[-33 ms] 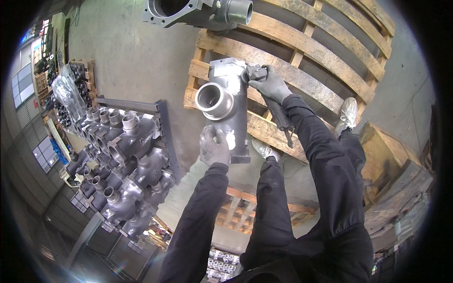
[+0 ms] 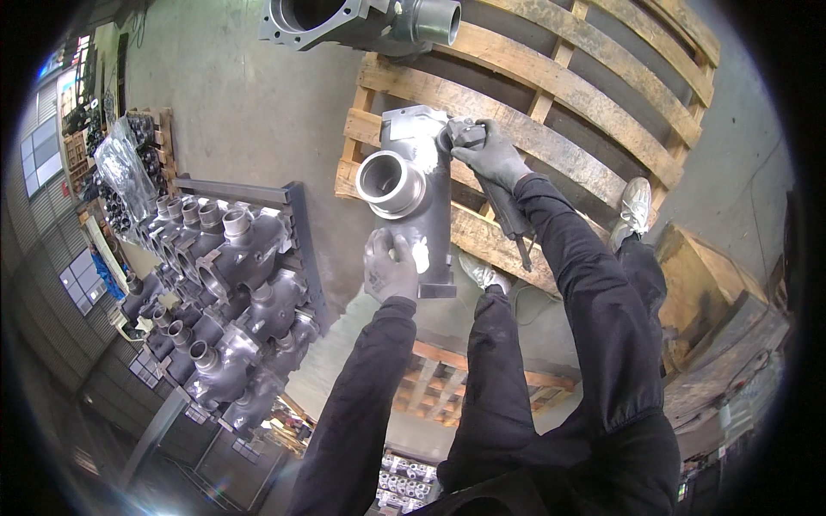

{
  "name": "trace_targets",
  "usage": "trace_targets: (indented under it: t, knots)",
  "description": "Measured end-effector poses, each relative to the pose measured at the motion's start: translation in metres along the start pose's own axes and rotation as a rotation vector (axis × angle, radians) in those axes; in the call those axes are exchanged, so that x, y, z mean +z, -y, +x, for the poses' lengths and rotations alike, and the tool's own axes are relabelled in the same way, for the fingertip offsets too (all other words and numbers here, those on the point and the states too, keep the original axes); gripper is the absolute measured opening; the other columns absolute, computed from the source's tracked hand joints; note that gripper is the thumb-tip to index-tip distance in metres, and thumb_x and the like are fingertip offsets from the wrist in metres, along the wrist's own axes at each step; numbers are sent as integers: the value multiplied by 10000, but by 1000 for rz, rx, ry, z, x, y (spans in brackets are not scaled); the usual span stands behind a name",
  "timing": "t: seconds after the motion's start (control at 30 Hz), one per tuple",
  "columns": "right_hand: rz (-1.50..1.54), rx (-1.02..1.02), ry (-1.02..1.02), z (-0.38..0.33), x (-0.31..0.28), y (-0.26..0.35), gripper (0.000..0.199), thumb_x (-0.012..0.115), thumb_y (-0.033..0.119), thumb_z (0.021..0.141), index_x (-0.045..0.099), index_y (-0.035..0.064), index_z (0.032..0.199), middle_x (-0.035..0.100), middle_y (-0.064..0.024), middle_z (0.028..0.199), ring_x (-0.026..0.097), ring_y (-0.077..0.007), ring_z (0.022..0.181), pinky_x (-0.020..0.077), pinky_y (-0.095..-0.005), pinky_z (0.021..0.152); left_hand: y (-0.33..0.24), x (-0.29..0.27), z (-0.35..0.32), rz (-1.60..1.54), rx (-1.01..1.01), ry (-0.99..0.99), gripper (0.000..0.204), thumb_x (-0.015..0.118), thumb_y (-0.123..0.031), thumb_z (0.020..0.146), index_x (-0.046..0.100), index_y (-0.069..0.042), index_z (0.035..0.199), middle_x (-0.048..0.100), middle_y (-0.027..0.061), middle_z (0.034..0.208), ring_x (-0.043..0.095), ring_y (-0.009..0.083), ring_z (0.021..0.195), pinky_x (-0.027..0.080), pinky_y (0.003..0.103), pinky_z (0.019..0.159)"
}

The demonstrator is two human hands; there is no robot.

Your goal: The person uses a handheld angle grinder to smooth the surfaces of metal castings placed on a wooden pallet. They reposition the castings to access different sides and then move finished pieces to a nearby stack.

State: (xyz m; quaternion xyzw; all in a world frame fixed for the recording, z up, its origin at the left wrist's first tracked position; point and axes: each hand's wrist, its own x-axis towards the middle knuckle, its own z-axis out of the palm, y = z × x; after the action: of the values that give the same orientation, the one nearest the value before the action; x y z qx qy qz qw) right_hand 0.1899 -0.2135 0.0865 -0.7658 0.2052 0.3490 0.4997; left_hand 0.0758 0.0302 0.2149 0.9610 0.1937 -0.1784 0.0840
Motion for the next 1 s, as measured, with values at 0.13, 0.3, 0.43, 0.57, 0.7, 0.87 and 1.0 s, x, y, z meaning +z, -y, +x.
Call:
trace_targets:
  t: [0.13, 0.3, 0.43, 0.57, 0.7, 0.87, 1.0]
  knots:
    - [29, -22, 17, 0, 12, 8, 1033, 767, 589, 812, 309, 17, 1541, 656, -322, 1324, 649, -431, 1262, 489, -422, 1094, -1, 0, 0, 9, 15, -19, 408, 602, -334, 1007, 664, -66, 1308, 635, 120, 1410, 605, 318, 1284, 493, 434, 1069]
    - [35, -33, 9, 7, 19, 13, 1048, 763, 588, 806, 299, 4, 1542, 659, -312, 1326, 657, -418, 1254, 492, -422, 1093, 2, 2, 0, -19, 8, -12, 424, 610, -335, 1003, 658, -66, 1328, 634, 119, 1414, 604, 315, 1288, 495, 433, 1067]
    - [41, 65, -8, 4, 17, 3, 1056, 772, 588, 824, 283, 13, 1562, 636, -317, 1361, 634, -421, 1289, 479, -415, 1108, 3, 2, -1, 6, 25, -33, 430, 603, -349, 1006, 657, -67, 1327, 631, 118, 1416, 606, 311, 1284, 496, 435, 1065]
    - [58, 64, -17, -1, 19, 0, 1093, 755, 611, 823, 247, -19, 1558, 638, -326, 1352, 632, -421, 1295, 481, -403, 1107, 3, 2, 1, 6, 10, -5, 435, 591, -365, 1009, 656, -82, 1333, 625, 96, 1429, 609, 302, 1277, 499, 433, 1060]
    - [66, 13, 4, 4, 26, 15, 1110, 747, 618, 819, 233, -46, 1545, 648, -343, 1319, 647, -439, 1265, 489, -409, 1103, 3, 1, 1, 9, -11, 17, 437, 589, -369, 1008, 654, -97, 1343, 623, 73, 1435, 612, 296, 1273, 502, 429, 1055]
    - [23, 33, 16, 7, 18, 26, 1088, 750, 607, 816, 256, -38, 1540, 654, -328, 1322, 656, -413, 1263, 497, -407, 1094, 4, 4, 1, 25, 12, -12, 428, 594, -366, 1007, 659, -94, 1331, 628, 78, 1424, 614, 298, 1266, 501, 429, 1053]
    - [-51, 49, 12, 1, 8, 26, 1062, 745, 593, 817, 263, -15, 1543, 667, -301, 1318, 655, -402, 1267, 491, -407, 1096, 4, 3, 1, 9, 29, -31, 405, 600, -345, 1005, 673, -87, 1309, 633, 88, 1414, 615, 308, 1260, 500, 432, 1051]
